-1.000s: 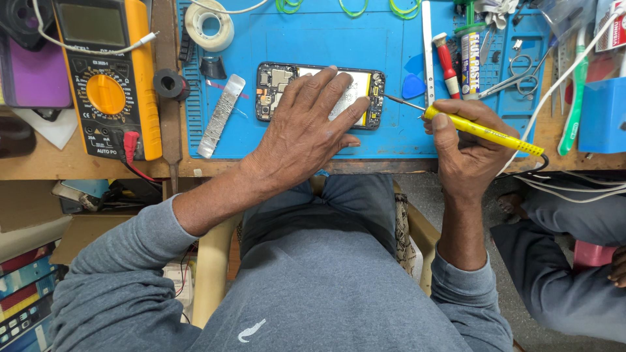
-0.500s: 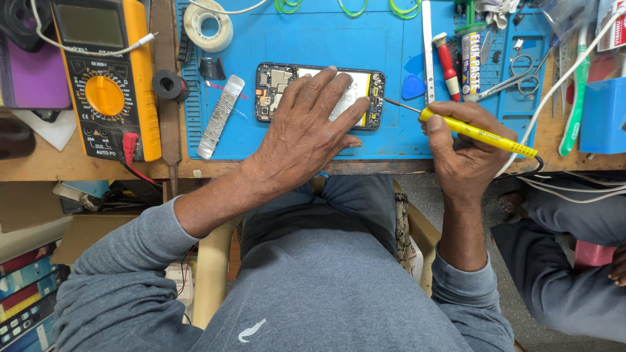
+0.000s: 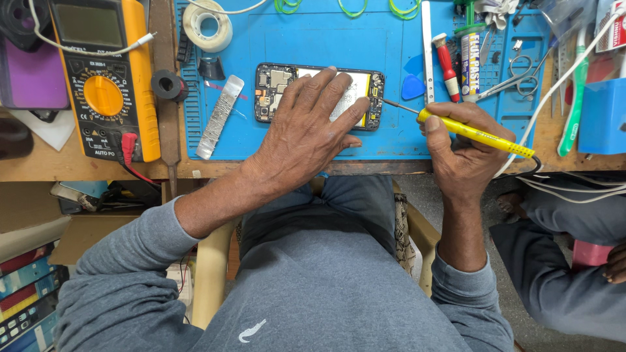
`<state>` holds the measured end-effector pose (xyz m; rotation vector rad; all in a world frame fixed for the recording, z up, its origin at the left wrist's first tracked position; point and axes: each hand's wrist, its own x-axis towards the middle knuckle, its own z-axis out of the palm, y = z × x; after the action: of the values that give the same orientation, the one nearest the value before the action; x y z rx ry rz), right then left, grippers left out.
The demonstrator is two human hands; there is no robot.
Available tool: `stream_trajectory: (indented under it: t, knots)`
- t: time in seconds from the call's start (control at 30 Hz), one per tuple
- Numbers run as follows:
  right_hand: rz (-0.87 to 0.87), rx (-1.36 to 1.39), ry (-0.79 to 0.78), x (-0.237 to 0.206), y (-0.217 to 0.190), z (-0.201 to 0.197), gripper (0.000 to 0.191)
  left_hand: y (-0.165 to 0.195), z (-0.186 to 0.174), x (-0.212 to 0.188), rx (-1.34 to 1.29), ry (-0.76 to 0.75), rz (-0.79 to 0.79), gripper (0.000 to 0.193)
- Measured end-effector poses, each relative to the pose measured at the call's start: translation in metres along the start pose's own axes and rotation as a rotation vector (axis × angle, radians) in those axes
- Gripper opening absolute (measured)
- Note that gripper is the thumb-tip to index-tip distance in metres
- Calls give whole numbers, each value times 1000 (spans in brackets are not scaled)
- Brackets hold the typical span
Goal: The person uses a yellow-handled screwdriver to adjust internal components of a disassembled smartphone on a blue mat. After reassembling the phone, the person connects a charging cable and confirms the device powers on, displaying the Poco logo.
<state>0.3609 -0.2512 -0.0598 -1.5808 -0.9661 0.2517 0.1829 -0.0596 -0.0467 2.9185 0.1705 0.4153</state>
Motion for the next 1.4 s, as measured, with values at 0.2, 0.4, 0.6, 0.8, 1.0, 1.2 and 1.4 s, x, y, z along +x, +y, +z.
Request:
stream_trajectory:
  t: [0.2, 0.4, 0.6, 0.8, 1.0, 1.2, 1.4]
  knots:
    - [5, 11, 5, 0, 0, 1, 10, 0, -3, 0, 0, -9, -1, 59]
    - [-7, -5, -8, 0, 0, 0, 9, 0, -4, 0, -8, -4, -2, 59]
    - [1, -10, -6, 0, 0, 1, 9, 1, -4, 0, -5, 5, -3, 59]
    - [-9, 3, -9, 1, 1, 1, 10, 1, -7, 1, -7, 0, -3, 59]
    - [4, 35, 8, -1, 2, 1, 10, 2, -7, 0, 3, 8, -3, 59]
    - [8, 23, -2, -1, 2, 0, 10, 1, -5, 0, 5, 7, -2, 59]
    - [15, 37, -2, -1, 2, 1, 10, 1, -3, 0, 14, 5, -8, 59]
